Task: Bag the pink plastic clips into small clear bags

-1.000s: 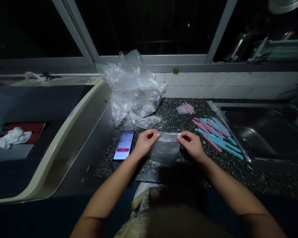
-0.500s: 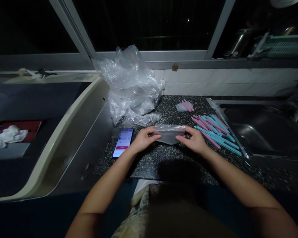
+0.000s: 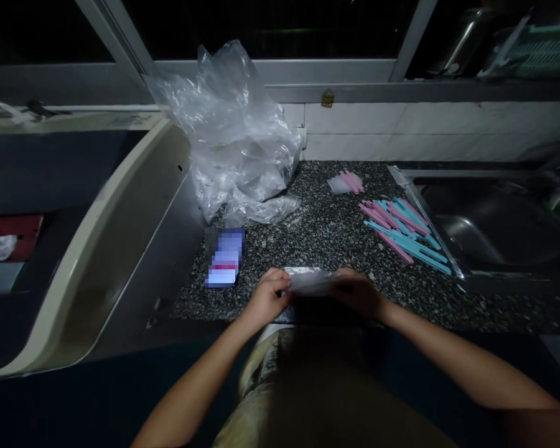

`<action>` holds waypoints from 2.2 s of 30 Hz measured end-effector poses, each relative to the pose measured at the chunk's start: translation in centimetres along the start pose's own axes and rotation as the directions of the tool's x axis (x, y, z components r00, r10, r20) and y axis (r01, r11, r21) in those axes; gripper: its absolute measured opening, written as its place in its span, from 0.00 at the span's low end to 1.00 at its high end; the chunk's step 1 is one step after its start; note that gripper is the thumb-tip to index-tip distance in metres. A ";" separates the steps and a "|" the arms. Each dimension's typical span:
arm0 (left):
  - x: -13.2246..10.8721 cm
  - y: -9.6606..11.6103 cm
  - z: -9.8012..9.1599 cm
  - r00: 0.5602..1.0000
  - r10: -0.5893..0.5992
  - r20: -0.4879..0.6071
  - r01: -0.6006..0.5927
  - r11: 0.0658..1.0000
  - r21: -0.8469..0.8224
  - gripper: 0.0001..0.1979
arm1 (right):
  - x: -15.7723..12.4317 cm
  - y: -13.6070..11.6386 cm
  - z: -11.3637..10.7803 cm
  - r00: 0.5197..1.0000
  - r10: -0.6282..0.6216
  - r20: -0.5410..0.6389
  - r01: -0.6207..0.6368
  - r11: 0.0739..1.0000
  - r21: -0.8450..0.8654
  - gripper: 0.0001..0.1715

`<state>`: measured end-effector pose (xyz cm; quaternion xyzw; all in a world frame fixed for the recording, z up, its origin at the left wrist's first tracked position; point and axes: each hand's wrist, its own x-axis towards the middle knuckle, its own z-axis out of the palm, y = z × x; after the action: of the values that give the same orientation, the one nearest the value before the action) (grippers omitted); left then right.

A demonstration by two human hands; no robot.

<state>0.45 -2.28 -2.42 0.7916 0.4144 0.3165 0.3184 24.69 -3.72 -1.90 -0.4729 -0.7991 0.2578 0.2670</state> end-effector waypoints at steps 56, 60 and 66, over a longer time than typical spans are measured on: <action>3.8 4.3 -1.0 0.987 0.158 -0.020 -0.155 0.982 0.106 0.09 | 4.0 -3.2 -2.9 0.951 -0.306 -0.049 0.288 0.930 -0.228 0.20; 3.9 4.5 -2.1 0.987 0.100 -0.122 -0.117 0.984 -0.135 0.08 | 4.7 -2.8 -3.4 0.953 -0.292 -0.085 0.285 0.955 -0.088 0.17; 4.6 4.1 -2.8 0.994 -0.018 -0.105 -0.006 0.975 -0.223 0.09 | 5.2 -2.4 -3.0 0.955 -0.270 -0.122 0.275 0.961 0.029 0.11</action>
<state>2.27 0.42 3.51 0.7317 0.3949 0.4018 0.3837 23.04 0.40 2.82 -0.3663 -0.8335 0.2086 0.3572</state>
